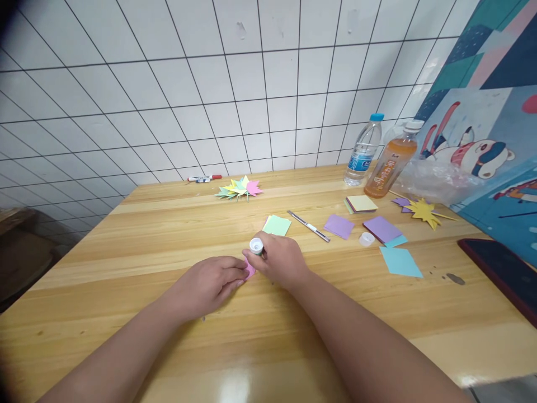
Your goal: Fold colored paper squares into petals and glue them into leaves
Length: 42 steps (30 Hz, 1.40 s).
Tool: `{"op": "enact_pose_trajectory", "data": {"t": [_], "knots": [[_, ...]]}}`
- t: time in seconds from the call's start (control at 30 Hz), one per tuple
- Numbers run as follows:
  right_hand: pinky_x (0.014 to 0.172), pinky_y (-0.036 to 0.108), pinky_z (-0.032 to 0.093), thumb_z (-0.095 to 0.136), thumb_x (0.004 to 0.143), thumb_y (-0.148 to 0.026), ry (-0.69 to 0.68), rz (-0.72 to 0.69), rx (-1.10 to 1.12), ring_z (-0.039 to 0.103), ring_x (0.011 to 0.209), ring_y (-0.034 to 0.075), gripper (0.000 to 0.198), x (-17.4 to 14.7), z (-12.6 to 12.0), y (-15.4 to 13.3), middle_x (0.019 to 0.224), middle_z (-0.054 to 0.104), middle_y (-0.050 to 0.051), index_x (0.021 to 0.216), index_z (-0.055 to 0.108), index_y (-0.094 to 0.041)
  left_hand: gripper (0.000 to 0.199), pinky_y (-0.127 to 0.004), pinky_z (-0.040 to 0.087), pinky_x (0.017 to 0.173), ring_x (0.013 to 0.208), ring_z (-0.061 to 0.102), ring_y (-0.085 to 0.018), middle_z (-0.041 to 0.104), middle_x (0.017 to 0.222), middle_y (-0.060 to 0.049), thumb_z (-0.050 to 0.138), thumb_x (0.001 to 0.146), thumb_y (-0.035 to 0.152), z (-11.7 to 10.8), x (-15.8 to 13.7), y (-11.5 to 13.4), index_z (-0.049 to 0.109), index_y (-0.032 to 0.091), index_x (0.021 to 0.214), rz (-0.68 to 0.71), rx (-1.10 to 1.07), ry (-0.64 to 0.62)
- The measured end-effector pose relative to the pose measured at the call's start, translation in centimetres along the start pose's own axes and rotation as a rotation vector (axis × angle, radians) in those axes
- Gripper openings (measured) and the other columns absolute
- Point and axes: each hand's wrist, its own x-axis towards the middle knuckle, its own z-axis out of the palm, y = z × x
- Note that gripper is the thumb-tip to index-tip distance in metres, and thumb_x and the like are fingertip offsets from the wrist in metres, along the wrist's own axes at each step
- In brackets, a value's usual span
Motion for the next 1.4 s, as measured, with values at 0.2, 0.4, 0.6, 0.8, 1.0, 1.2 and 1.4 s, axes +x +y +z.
{"op": "enact_pose_trajectory", "data": {"t": [0.2, 0.4, 0.6, 0.8, 1.0, 1.2, 1.4], "knots": [[0.052, 0.022, 0.026, 0.049, 0.083, -0.044, -0.025, -0.039, -0.059, 0.051, 0.057, 0.012, 0.024, 0.03, 0.38, -0.04, 0.067, 0.061, -0.001, 0.077, 0.053, -0.021, 0.031, -0.029, 0.046, 0.072, 0.083, 0.061, -0.018, 0.065, 0.092, -0.004, 0.036, 0.091, 0.022, 0.04, 0.00, 0.17, 0.066, 0.022, 0.097, -0.017, 0.009, -0.003], [0.054, 0.022, 0.028, 0.049, 0.083, -0.044, -0.027, -0.075, -0.085, 0.053, 0.060, 0.013, 0.023, -0.12, 0.36, -0.19, 0.066, 0.062, -0.001, 0.077, 0.054, -0.021, 0.032, -0.028, 0.047, 0.071, 0.083, 0.061, -0.017, 0.064, 0.093, -0.004, 0.036, 0.091, 0.024, -0.02, -0.13, 0.19, 0.067, 0.024, 0.098, -0.030, -0.006, 0.006], [0.056, 0.022, 0.030, 0.051, 0.082, -0.041, -0.054, -0.107, -0.063, 0.054, 0.061, 0.013, 0.022, -0.13, 0.29, -0.31, 0.066, 0.062, 0.000, 0.074, 0.054, -0.020, 0.032, -0.028, 0.047, 0.068, 0.081, 0.061, -0.017, 0.065, 0.094, -0.003, 0.035, 0.092, 0.025, -0.04, -0.08, 0.27, 0.067, 0.024, 0.098, -0.044, 0.010, 0.001], [0.052, 0.021, 0.028, 0.052, 0.080, -0.037, 0.040, -0.021, 0.082, 0.049, 0.053, 0.011, 0.018, -0.17, -0.15, 0.10, 0.059, 0.058, -0.003, 0.072, 0.055, -0.021, 0.030, -0.028, 0.047, 0.071, 0.085, 0.061, -0.017, 0.065, 0.097, -0.003, 0.038, 0.090, 0.024, 0.06, -0.17, 0.14, 0.066, 0.024, 0.099, -0.034, -0.030, 0.003], [0.052, 0.022, 0.029, 0.051, 0.081, -0.038, 0.092, 0.016, 0.099, 0.048, 0.052, 0.011, 0.020, 0.01, -0.21, 0.45, 0.057, 0.056, -0.003, 0.074, 0.056, -0.020, 0.028, -0.027, 0.046, 0.070, 0.086, 0.061, -0.017, 0.064, 0.096, -0.002, 0.038, 0.090, 0.022, -0.11, -0.21, 0.17, 0.065, 0.024, 0.097, -0.030, -0.039, -0.013], [0.052, 0.022, 0.026, 0.054, 0.080, -0.041, -0.017, -0.016, 0.044, 0.048, 0.054, 0.011, 0.020, 0.06, 0.51, 0.14, 0.062, 0.058, -0.003, 0.075, 0.055, -0.021, 0.023, -0.028, 0.046, 0.070, 0.088, 0.059, -0.018, 0.063, 0.098, -0.002, 0.042, 0.088, 0.022, -0.34, -0.11, 0.50, 0.059, 0.022, 0.103, -0.040, -0.049, -0.001], [0.052, 0.022, 0.024, 0.055, 0.080, -0.043, -0.027, -0.022, 0.007, 0.048, 0.055, 0.010, 0.022, 0.16, 0.62, 0.05, 0.062, 0.058, -0.004, 0.075, 0.054, -0.021, 0.026, -0.030, 0.046, 0.073, 0.090, 0.059, -0.018, 0.061, 0.102, -0.003, 0.040, 0.089, 0.023, -0.22, -0.06, 0.40, 0.060, 0.023, 0.105, -0.024, -0.027, -0.018]]}}
